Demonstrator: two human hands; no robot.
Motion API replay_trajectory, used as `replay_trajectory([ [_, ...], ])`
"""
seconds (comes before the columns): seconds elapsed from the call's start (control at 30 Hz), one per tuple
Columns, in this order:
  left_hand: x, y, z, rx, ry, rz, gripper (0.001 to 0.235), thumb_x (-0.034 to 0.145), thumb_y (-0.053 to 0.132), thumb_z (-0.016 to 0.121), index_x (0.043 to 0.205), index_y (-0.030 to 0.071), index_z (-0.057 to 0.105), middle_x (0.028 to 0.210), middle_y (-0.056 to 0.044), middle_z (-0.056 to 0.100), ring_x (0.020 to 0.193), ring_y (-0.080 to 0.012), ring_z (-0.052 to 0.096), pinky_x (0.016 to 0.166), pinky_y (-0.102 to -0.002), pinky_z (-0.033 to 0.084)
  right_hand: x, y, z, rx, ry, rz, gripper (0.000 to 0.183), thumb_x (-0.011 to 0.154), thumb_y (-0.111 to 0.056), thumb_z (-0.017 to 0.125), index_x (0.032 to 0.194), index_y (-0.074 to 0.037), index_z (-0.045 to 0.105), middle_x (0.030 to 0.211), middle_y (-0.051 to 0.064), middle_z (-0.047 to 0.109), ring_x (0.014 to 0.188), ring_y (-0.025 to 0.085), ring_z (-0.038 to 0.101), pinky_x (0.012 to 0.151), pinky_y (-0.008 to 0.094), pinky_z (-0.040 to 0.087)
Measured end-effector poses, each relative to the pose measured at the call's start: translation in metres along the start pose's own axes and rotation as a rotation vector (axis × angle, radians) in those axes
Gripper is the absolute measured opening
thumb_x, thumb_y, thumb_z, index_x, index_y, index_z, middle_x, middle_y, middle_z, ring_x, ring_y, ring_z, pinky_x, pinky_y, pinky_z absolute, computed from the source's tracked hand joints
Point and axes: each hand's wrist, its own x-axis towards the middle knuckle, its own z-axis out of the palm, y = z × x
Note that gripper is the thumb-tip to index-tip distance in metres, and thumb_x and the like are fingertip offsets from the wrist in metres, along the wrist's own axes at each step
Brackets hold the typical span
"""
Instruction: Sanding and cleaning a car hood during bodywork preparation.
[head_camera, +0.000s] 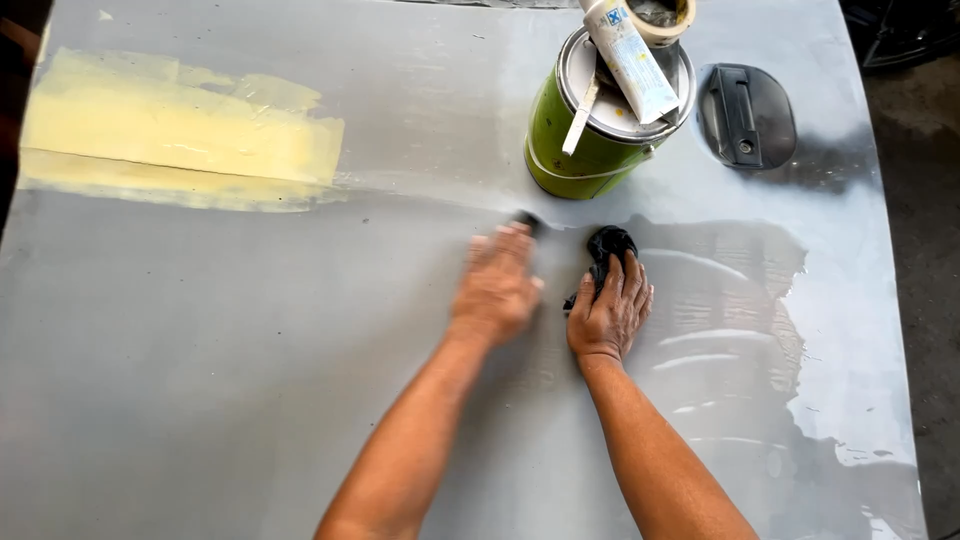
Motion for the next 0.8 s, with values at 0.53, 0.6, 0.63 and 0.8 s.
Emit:
replay_trajectory([
  [0.53,0.004,-0.019,0.002,-0.037,0.180,0.010,0.070,0.105,0.039,0.037,0.161,-0.001,0.026,0.170,-0.012,0.019,0.159,-0.0263,0.014,0.129,-0.051,0.004,0.000,0.002,0.000,0.092,-0.019,-0.018,0.063,0.107,-0.051,0.032,0.149,-0.007,0.050,0.161,0.012,0.041,0.152,0.035,0.031,0.125,0.050,0.019],
  [0.6,0.003,-0.052,-0.012,0.030,0.276,-0.243,0.068,0.106,0.040,0.037,0.158,-0.002,0.027,0.169,-0.018,0.017,0.157,-0.0303,0.012,0.127,-0.052,0.004,-0.001,0.002,0.001,0.051,-0.019,-0.034,0.067,0.106,-0.053,0.032,0.150,-0.005,0.049,0.160,0.014,0.041,0.150,0.036,0.031,0.123,0.052,0.018],
  [0.63,0.004,-0.051,-0.009,0.032,0.273,-0.244,0.068,0.106,0.040,0.037,0.158,-0.002,0.027,0.169,-0.018,0.017,0.157,-0.0303,0.012,0.127,-0.052,0.004,-0.001,0.000,0.000,0.052,-0.022,-0.032,0.067,0.106,-0.053,0.032,0.150,-0.005,0.049,0.160,0.014,0.041,0.150,0.036,0.031,0.123,0.052,0.018],
  [0.8,0.017,0.011,0.034,-0.053,0.301,-0.071,0.071,0.103,0.035,0.041,0.159,-0.005,0.026,0.171,-0.019,0.014,0.160,-0.0327,0.010,0.129,-0.049,0.006,0.000,0.001,-0.002,0.080,-0.021,-0.042,0.067,0.107,-0.055,0.031,0.149,-0.006,0.050,0.160,0.014,0.041,0.150,0.036,0.031,0.123,0.052,0.019],
])
